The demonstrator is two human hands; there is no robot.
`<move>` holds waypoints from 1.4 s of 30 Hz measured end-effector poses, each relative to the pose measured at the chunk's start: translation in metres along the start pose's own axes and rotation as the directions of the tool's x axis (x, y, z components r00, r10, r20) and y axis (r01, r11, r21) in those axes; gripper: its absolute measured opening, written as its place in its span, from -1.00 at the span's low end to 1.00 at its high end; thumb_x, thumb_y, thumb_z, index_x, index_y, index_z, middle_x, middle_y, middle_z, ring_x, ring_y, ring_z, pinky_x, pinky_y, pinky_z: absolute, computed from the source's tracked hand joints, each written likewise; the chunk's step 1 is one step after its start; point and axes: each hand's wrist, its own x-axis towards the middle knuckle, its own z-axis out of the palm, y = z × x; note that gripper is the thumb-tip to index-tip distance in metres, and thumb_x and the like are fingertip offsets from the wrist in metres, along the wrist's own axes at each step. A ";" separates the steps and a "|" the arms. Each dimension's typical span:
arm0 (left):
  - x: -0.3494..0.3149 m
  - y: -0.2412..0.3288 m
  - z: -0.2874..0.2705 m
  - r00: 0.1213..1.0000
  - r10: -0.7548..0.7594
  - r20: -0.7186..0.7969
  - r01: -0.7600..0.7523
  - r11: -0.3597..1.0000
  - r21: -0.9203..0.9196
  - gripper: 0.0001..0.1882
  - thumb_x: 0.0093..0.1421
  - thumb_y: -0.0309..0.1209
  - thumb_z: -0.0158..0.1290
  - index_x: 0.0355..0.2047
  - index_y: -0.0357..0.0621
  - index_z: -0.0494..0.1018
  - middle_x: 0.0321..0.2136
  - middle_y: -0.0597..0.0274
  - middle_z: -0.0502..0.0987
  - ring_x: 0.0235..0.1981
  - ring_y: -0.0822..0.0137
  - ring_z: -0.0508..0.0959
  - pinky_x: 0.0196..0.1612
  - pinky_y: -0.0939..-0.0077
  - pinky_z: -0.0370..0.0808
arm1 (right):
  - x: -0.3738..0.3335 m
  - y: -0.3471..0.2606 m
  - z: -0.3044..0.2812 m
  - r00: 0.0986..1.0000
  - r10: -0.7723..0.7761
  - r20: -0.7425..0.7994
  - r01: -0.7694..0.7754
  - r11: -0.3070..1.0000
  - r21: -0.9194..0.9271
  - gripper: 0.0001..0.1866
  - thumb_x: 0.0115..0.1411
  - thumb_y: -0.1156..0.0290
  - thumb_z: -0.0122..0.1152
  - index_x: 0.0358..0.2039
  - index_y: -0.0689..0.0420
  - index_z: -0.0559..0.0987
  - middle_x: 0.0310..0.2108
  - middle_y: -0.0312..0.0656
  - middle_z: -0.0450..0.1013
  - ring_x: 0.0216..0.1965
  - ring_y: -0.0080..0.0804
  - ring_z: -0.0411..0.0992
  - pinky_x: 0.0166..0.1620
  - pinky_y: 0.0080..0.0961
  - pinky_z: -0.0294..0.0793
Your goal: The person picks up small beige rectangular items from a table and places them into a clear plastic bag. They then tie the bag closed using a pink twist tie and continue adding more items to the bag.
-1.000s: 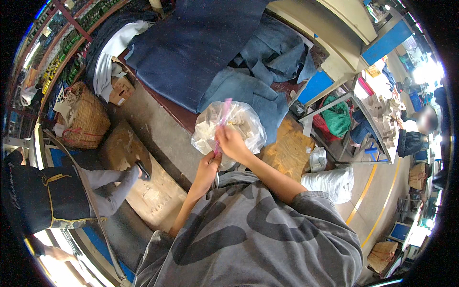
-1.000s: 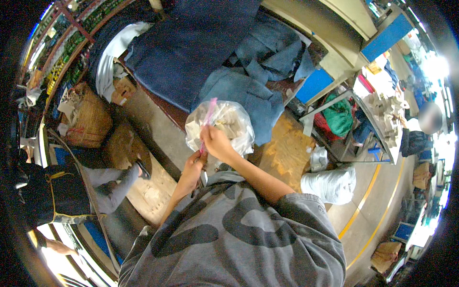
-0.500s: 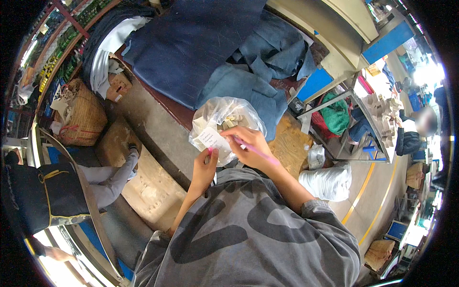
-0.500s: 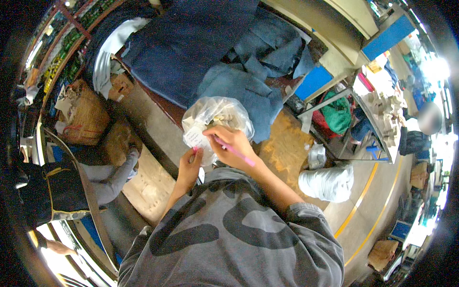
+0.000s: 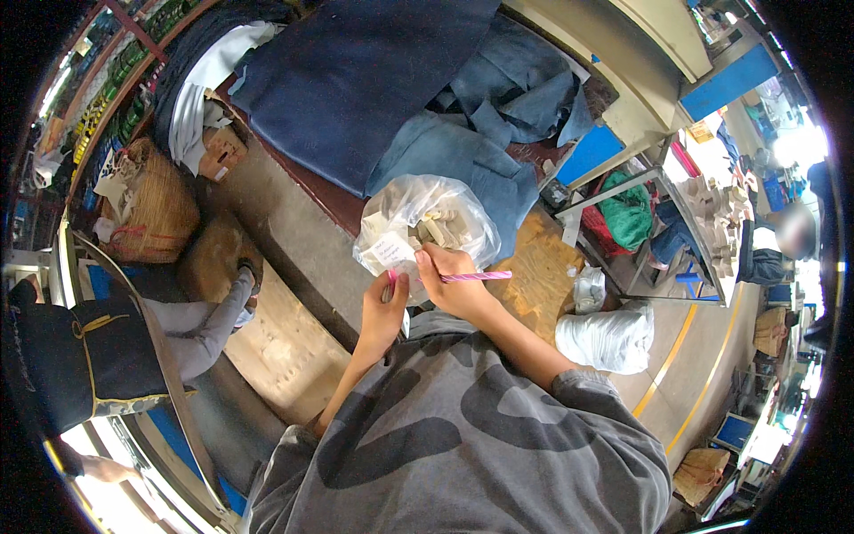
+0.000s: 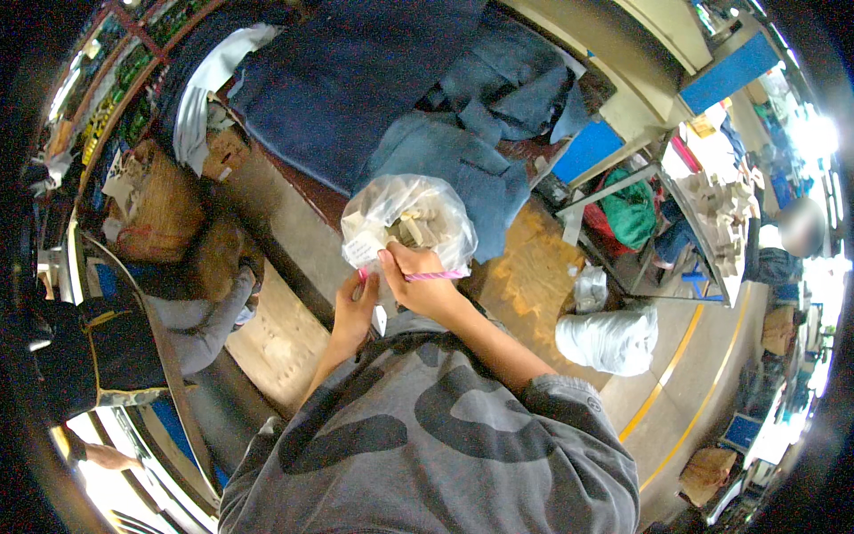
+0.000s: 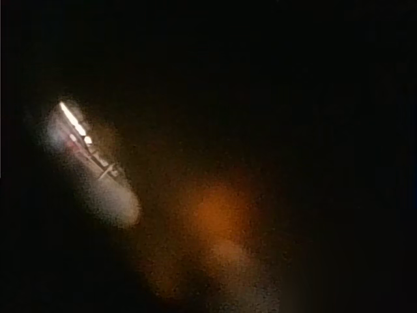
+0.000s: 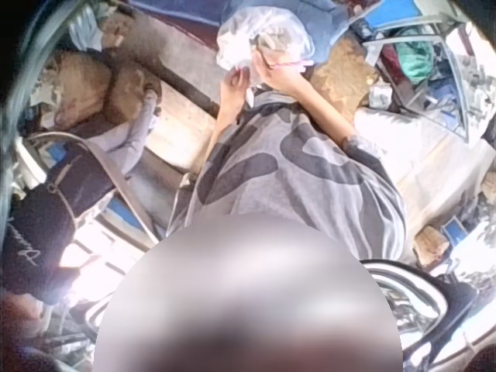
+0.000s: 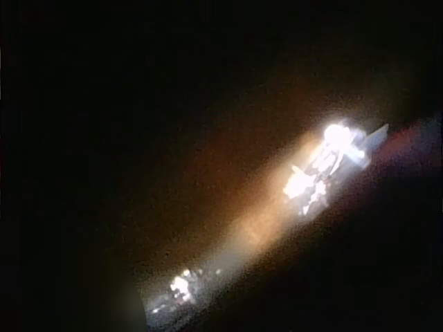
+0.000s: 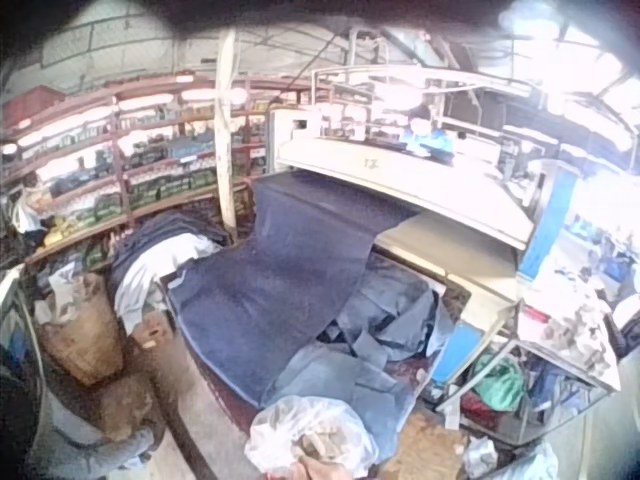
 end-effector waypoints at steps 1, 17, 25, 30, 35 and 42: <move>0.000 0.001 0.000 1.000 -0.007 0.005 0.007 1.000 -0.017 -0.75 0.43 -0.33 0.09 -0.18 -0.34 0.55 -0.43 0.39 0.50 -0.35 0.56 0.37 -0.29 0.55 0.35 | 0.000 0.001 0.002 1.000 -0.020 -0.009 0.020 1.000 -0.016 -0.70 0.45 0.33 0.07 -0.43 0.23 0.42 -0.62 0.05 0.35 -0.59 0.07 0.38 -0.47 -0.18 0.35; 0.000 0.004 0.001 1.000 -0.005 0.020 0.006 0.998 -0.066 -0.79 0.42 -0.37 0.09 -0.23 -0.32 0.55 -0.44 0.44 0.49 -0.38 0.60 0.36 -0.33 0.59 0.32 | -0.003 0.004 0.006 0.999 -0.004 -0.047 0.000 0.997 -0.076 -0.71 0.43 0.32 0.09 -0.42 0.19 0.40 -0.62 0.11 0.37 -0.57 0.22 0.42 -0.49 -0.06 0.37; 0.001 0.006 0.005 0.996 0.088 0.026 -0.087 0.996 -0.035 -0.79 0.43 -0.38 0.08 -0.25 -0.32 0.53 -0.43 0.44 0.51 -0.36 0.61 0.36 -0.30 0.61 0.34 | -0.006 0.002 0.005 0.996 0.021 -0.087 -0.024 0.999 -0.033 -0.71 0.47 0.35 0.02 -0.42 0.22 0.42 -0.65 0.04 0.33 -0.63 0.04 0.36 -0.51 -0.19 0.35; -0.001 0.011 0.006 0.995 0.096 0.020 -0.096 0.995 -0.003 -0.77 0.45 -0.37 0.06 -0.24 -0.33 0.53 -0.42 0.44 0.52 -0.35 0.59 0.38 -0.28 0.57 0.36 | -0.009 0.004 0.006 0.972 0.067 -0.226 -0.041 0.992 0.116 -0.65 0.50 0.31 0.00 -0.44 0.22 0.43 -0.67 -0.16 0.32 -0.65 -0.43 0.29 -0.54 -0.38 0.28; 0.000 0.010 0.005 0.985 0.173 0.007 -0.172 0.976 0.131 -0.78 0.43 -0.35 0.07 -0.23 -0.31 0.53 -0.44 0.28 0.55 -0.37 0.50 0.41 -0.28 0.48 0.39 | -0.005 -0.005 -0.007 0.966 0.148 -0.214 -0.104 0.974 0.202 -0.62 0.45 0.26 0.16 -0.49 0.20 0.42 -0.66 -0.32 0.36 -0.58 -0.67 0.26 -0.54 -0.53 0.24; 0.002 0.001 0.005 0.970 0.239 0.038 -0.241 0.933 0.267 -0.88 0.31 -0.51 0.14 -0.32 -0.32 0.47 -0.50 0.01 0.46 -0.47 0.26 0.42 -0.35 0.36 0.38 | 0.000 -0.030 -0.031 0.985 0.170 0.031 -0.172 0.961 0.218 -0.56 0.46 0.18 0.13 -0.51 0.22 0.53 -0.62 -0.30 0.48 -0.59 -0.65 0.31 -0.53 -0.56 0.24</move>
